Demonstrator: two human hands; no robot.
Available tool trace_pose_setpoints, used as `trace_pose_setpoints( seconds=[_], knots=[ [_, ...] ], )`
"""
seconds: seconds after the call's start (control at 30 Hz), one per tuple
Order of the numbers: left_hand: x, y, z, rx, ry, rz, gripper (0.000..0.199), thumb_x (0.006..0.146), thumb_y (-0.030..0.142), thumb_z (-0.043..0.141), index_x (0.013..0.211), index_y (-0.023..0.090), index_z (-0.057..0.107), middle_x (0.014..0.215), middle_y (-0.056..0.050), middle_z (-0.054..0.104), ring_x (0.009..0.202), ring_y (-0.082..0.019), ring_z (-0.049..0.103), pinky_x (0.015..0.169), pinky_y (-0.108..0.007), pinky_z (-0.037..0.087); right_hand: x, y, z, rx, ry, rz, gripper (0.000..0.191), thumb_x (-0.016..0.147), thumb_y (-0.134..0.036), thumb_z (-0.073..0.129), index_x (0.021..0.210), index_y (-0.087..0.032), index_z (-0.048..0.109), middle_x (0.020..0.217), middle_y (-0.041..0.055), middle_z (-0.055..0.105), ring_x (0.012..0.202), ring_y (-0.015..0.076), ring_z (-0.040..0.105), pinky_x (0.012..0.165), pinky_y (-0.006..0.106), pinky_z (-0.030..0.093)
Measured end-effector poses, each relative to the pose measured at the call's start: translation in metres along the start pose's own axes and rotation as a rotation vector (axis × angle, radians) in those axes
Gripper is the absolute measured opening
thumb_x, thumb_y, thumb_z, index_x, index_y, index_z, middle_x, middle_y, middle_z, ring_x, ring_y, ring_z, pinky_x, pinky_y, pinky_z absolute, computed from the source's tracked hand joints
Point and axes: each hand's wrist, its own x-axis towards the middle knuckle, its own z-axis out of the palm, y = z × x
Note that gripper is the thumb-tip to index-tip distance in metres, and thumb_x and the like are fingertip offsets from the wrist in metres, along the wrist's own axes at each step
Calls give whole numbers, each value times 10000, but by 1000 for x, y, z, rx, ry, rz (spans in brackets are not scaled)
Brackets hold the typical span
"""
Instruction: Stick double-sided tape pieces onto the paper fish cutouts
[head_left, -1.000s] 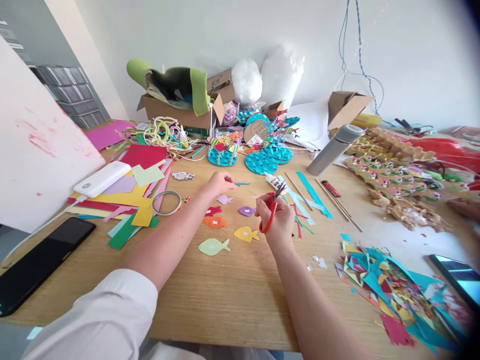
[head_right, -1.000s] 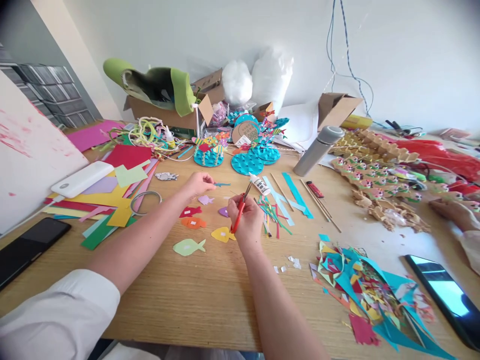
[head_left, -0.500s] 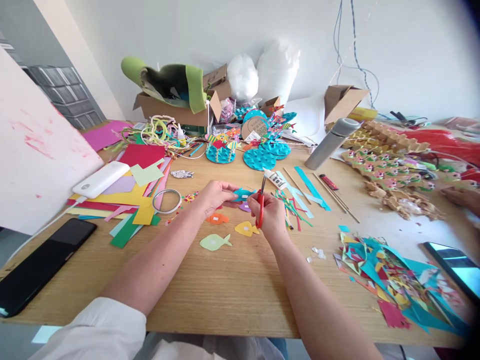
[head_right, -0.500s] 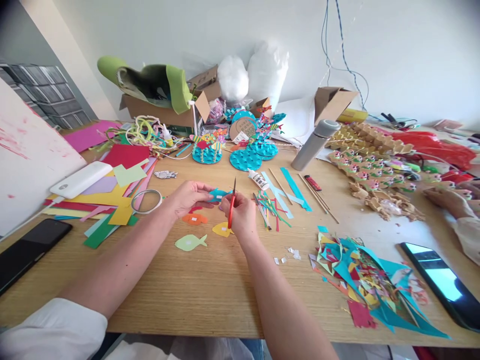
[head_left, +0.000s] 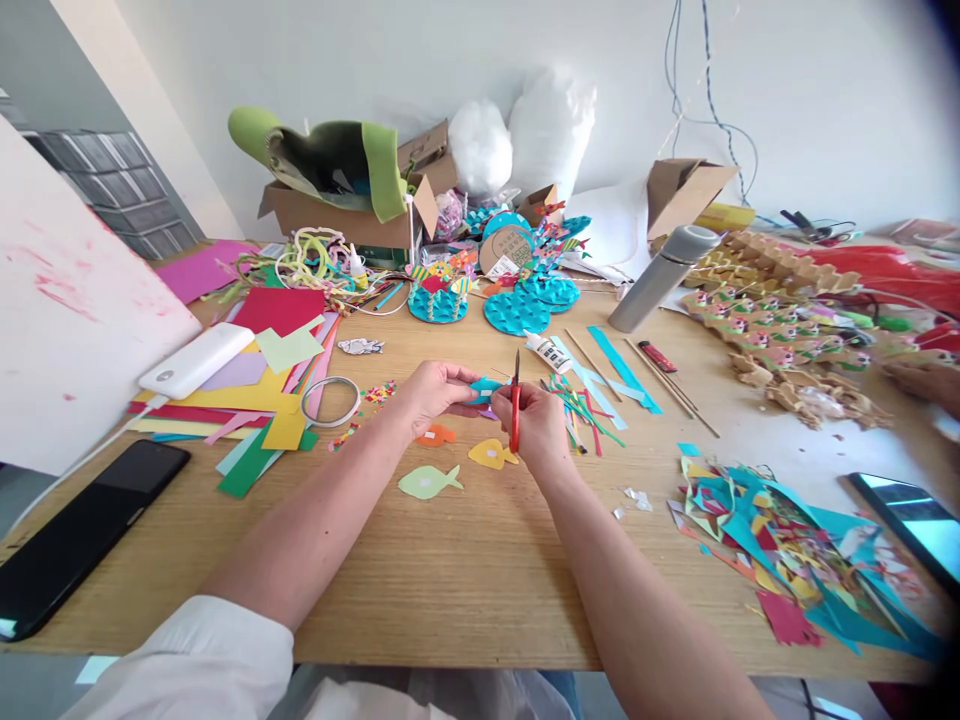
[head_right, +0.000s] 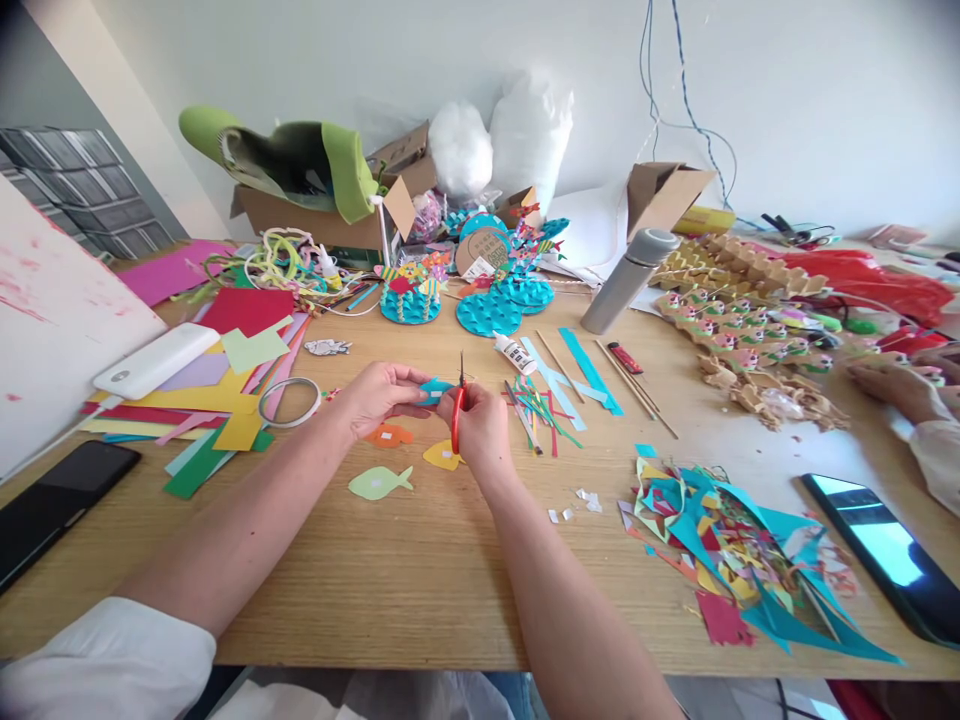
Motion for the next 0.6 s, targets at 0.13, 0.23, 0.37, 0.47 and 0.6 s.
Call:
trace_pose_setpoints(
  seconds=[0.13, 0.23, 0.37, 0.47, 0.6],
  knots=[
    [0, 1, 0, 3, -5, -3, 180, 637, -27, 741, 767, 89, 699, 676, -53, 731, 615, -153, 701, 616, -267, 592, 0, -1, 0, -11, -14, 16, 191, 639, -361, 613, 609, -178, 571, 504, -39, 499, 471, 110, 447, 451, 229, 310],
    [0, 0, -1, 10, 0, -3, 221, 591, -24, 780, 757, 93, 692, 670, -49, 731, 605, -152, 699, 604, -260, 589, 0, -2, 1, -21, -12, 23, 199, 640, -370, 603, 612, -174, 578, 510, -33, 506, 475, 113, 456, 451, 230, 315],
    [0, 0, 1, 30, 7, -3, 276, 541, -32, 813, 751, 100, 690, 661, -34, 730, 588, -142, 694, 598, -245, 583, -1, -3, 0, -36, -12, 27, 206, 631, -373, 602, 612, -169, 588, 504, -31, 501, 472, 114, 457, 449, 228, 320],
    [-1, 0, 3, 40, 30, -6, 247, 564, -27, 809, 738, 97, 684, 649, -33, 725, 566, -134, 684, 577, -239, 572, -1, -4, 0, -38, -10, 37, 214, 630, -381, 601, 601, -169, 582, 482, -36, 484, 456, 111, 446, 434, 225, 300],
    [-1, -1, 6, 61, 77, 3, 201, 607, -27, 789, 721, 94, 677, 612, -24, 708, 540, -127, 668, 570, -245, 560, -2, -5, 0, -28, -11, 37, 217, 622, -382, 619, 595, -170, 586, 466, -37, 488, 449, 111, 449, 426, 221, 290]
  ],
)
